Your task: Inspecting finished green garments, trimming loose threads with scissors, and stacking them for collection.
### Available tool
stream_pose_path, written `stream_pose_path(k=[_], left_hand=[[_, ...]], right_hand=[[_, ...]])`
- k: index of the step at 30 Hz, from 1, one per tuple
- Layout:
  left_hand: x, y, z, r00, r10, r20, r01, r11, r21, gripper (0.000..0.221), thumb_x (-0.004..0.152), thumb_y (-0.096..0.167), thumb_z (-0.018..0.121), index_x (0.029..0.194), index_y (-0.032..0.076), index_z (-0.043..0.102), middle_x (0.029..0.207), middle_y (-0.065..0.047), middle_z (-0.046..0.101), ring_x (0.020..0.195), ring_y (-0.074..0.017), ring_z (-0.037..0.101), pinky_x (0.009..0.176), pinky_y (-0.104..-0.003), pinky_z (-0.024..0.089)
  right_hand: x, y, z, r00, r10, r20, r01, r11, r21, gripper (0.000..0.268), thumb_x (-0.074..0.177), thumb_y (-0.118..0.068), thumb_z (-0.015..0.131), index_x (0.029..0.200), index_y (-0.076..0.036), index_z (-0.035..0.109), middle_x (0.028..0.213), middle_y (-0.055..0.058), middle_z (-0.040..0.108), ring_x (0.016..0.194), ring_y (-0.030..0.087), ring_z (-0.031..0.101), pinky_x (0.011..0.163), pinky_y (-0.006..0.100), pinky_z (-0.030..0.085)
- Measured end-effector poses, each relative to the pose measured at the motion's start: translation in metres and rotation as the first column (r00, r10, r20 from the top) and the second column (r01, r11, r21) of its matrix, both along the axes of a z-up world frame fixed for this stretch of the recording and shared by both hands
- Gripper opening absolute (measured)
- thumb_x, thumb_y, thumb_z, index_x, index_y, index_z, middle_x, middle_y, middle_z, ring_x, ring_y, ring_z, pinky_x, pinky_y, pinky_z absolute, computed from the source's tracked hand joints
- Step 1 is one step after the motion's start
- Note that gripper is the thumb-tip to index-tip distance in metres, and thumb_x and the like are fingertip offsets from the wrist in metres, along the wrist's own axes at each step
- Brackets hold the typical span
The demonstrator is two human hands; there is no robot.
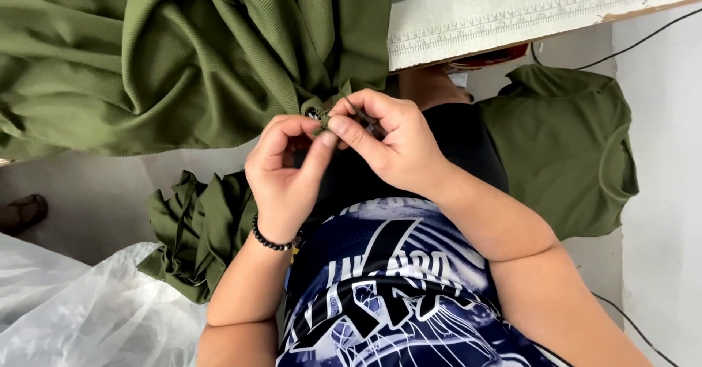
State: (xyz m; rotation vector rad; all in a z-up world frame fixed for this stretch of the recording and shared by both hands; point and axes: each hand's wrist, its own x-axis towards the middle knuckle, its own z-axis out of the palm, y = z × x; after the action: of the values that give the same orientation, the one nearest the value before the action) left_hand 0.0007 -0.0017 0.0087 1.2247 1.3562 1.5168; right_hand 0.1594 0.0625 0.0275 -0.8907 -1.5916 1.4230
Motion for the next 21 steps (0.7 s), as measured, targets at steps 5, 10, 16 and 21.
stream_pose_path(k=[5,10,16,21], left_hand=[[-0.003,0.0,-0.005,0.999,-0.006,0.032,0.006,1.0,-0.001,0.008,0.095,-0.004,0.074,0.1,-0.006,0.068,0.087,-0.011,0.062,0.08,-0.0157,0.061,0.071,-0.028,0.056],[-0.008,-0.001,-0.003,0.989,-0.085,0.119,0.086,0.996,-0.002,0.009,0.094,-0.005,0.074,0.101,-0.007,0.069,0.087,-0.012,0.062,0.081,-0.0147,0.059,0.073,-0.03,0.055],[-0.023,0.007,0.025,0.961,-0.134,-0.24,0.168,0.978,0.123,0.019,0.091,-0.005,0.073,0.11,-0.002,0.076,0.099,-0.015,0.069,0.086,-0.0267,0.064,0.082,-0.039,0.055],[-0.046,0.024,0.043,0.766,-0.273,-0.581,0.335,0.942,-0.001,0.035,0.096,0.024,0.07,0.127,0.009,0.06,0.112,-0.005,0.057,0.117,-0.0289,0.06,0.12,-0.053,0.035]], right_hand=[[0.001,-0.001,-0.001,0.999,0.026,-0.029,-0.027,0.999,-0.039,0.012,0.105,-0.01,0.062,0.098,-0.003,0.07,0.077,0.005,0.073,0.075,0.011,0.071,0.074,0.026,0.058],[0.007,0.0,-0.003,0.996,0.08,-0.038,-0.081,0.996,-0.027,0.011,0.105,-0.01,0.062,0.101,-0.003,0.07,0.081,0.007,0.073,0.08,0.012,0.068,0.077,0.029,0.057],[0.016,0.009,-0.016,0.983,0.172,-0.068,-0.173,0.985,-0.011,0.01,0.104,-0.007,0.063,0.1,-0.002,0.071,0.082,0.007,0.072,0.075,0.012,0.064,0.076,0.026,0.054],[0.021,0.011,-0.008,0.956,0.289,0.045,-0.282,0.952,-0.123,0.011,0.108,-0.018,0.056,0.108,-0.009,0.061,0.091,-0.002,0.058,0.076,0.008,0.052,0.072,0.021,0.047]])
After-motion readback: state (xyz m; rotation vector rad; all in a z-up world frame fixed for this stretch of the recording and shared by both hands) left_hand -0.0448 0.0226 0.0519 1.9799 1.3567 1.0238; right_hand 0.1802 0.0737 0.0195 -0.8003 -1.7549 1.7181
